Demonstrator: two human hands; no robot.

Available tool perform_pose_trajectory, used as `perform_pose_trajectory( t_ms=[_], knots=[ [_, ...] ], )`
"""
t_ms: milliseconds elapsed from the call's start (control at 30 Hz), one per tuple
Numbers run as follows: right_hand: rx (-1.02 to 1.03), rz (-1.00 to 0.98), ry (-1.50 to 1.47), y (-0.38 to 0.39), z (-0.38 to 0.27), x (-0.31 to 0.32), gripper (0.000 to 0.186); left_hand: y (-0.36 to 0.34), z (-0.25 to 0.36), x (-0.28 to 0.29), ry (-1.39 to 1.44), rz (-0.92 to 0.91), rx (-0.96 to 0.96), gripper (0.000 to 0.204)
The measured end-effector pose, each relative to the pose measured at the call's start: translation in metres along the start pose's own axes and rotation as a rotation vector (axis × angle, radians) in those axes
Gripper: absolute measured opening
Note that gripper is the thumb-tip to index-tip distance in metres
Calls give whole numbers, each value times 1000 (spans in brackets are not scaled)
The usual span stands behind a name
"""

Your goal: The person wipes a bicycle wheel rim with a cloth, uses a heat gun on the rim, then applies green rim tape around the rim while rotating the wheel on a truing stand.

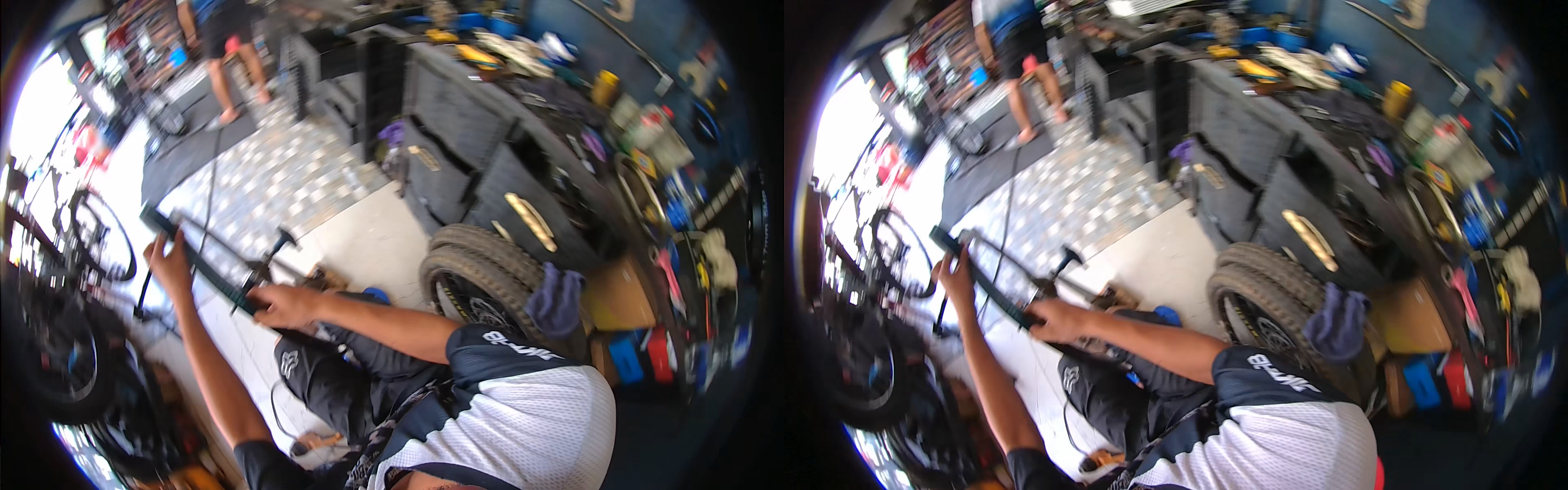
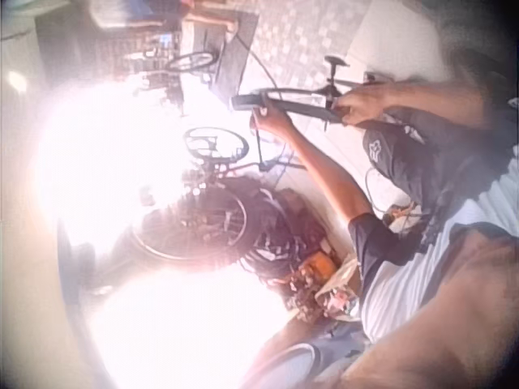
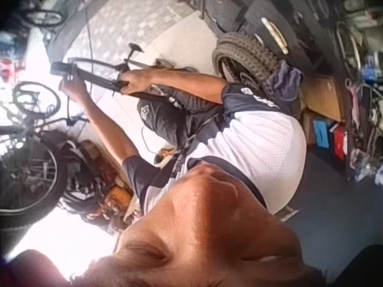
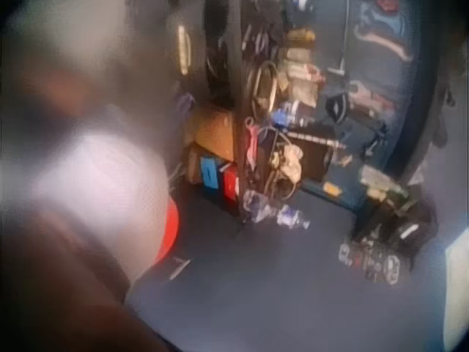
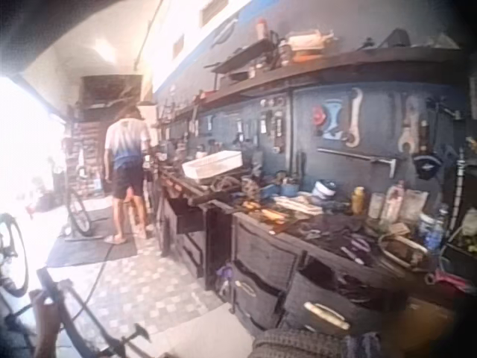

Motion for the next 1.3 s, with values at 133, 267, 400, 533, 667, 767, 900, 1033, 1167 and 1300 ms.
perform_pose_trajectory(
  t_ms=[133,267,400,533,667,767,900,1033,1167,1300],
  knots=[
    [12,137,134,13,-26,11,53,5,35,3,20,-11,-80,36],
    [127,401,429,14,-45,19,39,-3,39,-5,40,-23,-63,35],
    [51,381,489,10,-49,6,27,-10,19,-7,23,-21,-79,36],
    [-62,207,273,17,-69,3,49,-15,-18,0,40,25,-70,36],
    [-111,191,125,14,-56,23,83,-7,26,3,83,60,-40,49],
    [-48,374,341,-6,-71,38,58,5,60,16,125,20,-37,36],
    [81,378,611,-25,-90,29,39,6,59,19,127,-1,29,35],
    [176,360,530,-10,-88,18,28,2,52,16,146,-1,51,36],
    [144,385,517,0,-82,7,42,2,50,18,103,31,29,36],
    [42,349,478,2,-81,9,54,4,52,14,193,-29,111,41]
  ],
)
Point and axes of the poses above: each hand's wrist, its own y-axis away from the middle knuckle, its own x-axis out of the back of the hand, z = x × y, the point moved 10 cm from there along -y, towards the middle knuckle, and after that the axes turned 8 degrees about -y, right-handed, at the moved point
